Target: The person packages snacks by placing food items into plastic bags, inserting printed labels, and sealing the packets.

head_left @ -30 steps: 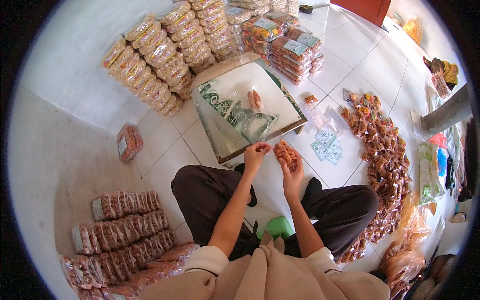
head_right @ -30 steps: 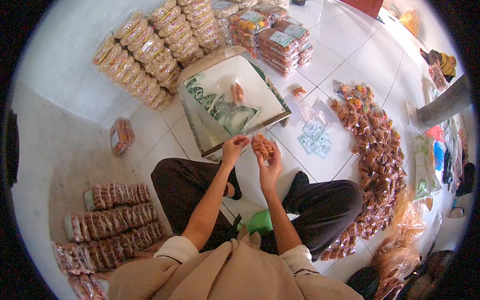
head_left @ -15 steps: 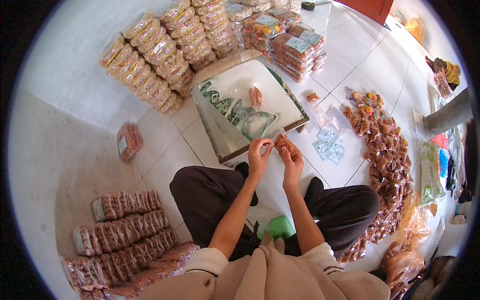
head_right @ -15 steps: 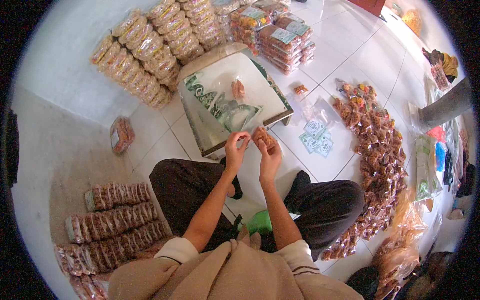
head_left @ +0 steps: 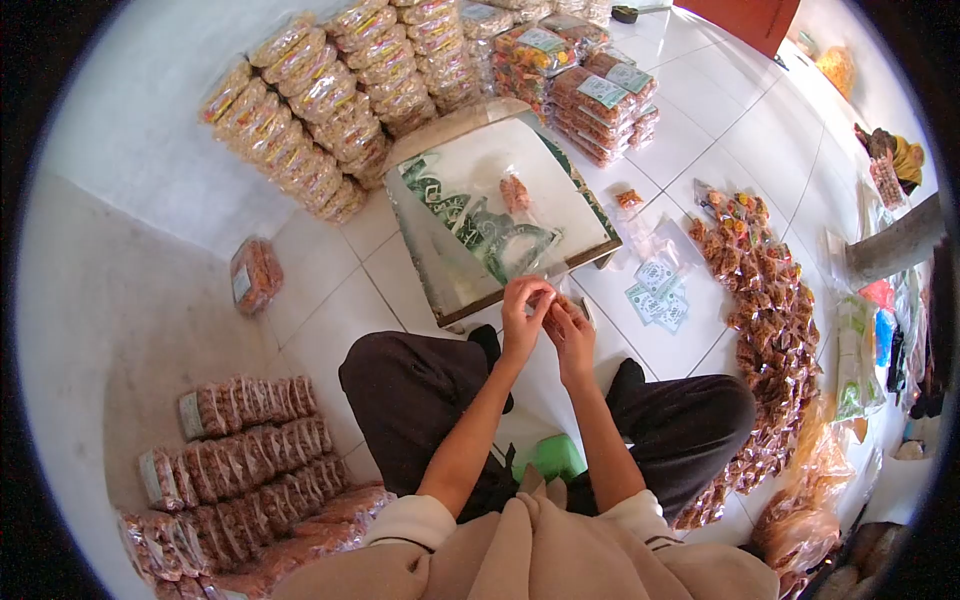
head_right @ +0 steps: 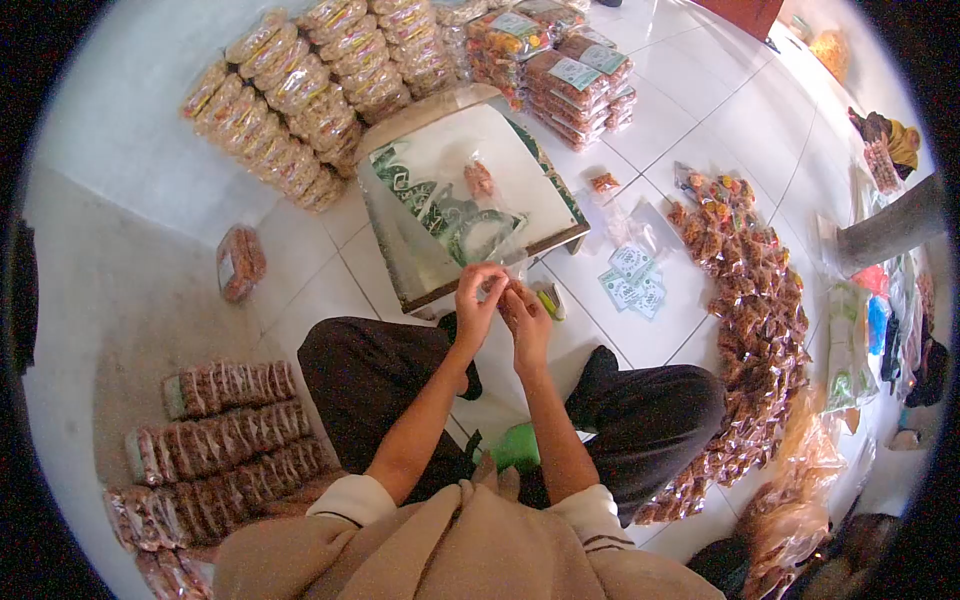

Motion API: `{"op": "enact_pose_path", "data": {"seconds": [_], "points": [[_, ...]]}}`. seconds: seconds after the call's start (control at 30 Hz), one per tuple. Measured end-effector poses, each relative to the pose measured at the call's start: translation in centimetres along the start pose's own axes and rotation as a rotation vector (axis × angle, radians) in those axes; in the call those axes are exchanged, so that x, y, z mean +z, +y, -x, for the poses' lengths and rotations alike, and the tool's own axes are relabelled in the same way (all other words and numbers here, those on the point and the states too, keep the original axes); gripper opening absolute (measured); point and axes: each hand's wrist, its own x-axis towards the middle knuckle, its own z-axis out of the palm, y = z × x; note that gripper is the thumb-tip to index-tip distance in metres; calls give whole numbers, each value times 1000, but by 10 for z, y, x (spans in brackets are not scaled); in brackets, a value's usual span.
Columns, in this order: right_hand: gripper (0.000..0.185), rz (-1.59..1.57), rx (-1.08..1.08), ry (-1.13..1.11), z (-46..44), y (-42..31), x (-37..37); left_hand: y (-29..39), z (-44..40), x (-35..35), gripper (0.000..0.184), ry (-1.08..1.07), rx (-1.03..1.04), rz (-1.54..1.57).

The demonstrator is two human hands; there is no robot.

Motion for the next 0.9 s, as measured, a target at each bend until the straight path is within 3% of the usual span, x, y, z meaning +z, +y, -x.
{"op": "enact_pose_path", "data": {"seconds": [0.13, 0.23, 0.3, 0.4, 0.47, 0.5, 0.57, 0.67, 0.7, 0.73, 0.8, 0.83, 0.9], "points": [[20, -68, -12, -21, -31, 25, -1, 4, 0, -1, 10, -57, 69, 8], [20, -169, 20, 109, -49, 42, 7, 1, 0, -5, 10, -73, 156, -90], [16, -283, -2, 274, -44, 41, 18, -3, -2, -8, 10, -37, 130, -87], [20, -222, -67, 220, -16, 33, 28, -4, -8, -5, 11, 33, 50, -50], [21, -176, -112, 264, -5, 38, 34, 0, -8, -4, 12, -6, -167, 176], [22, -138, -156, 303, -3, 41, 34, -4, -7, -2, 12, -7, -167, 180], [27, -74, -223, 194, -19, 47, 29, -13, -6, -3, 11, -4, 14, 36], [37, 402, -226, -2, -42, 35, 24, -3, -6, -12, 10, -74, -20, 23], [37, 400, -224, -8, -60, 40, 22, -3, -6, -14, 10, -70, -18, 17], [44, 475, -527, -130, -84, 53, 17, -4, -6, -15, 10, -102, 5, 20], [59, 129, -509, -295, -93, 58, 21, -3, -5, -19, 11, -169, 13, 41], [59, 125, -509, -296, -105, 67, 12, -3, -5, -22, 11, -170, 14, 38], [60, 522, -596, -171, -123, 72, 5, -6, -5, -27, 7, -284, 62, 54]]}}
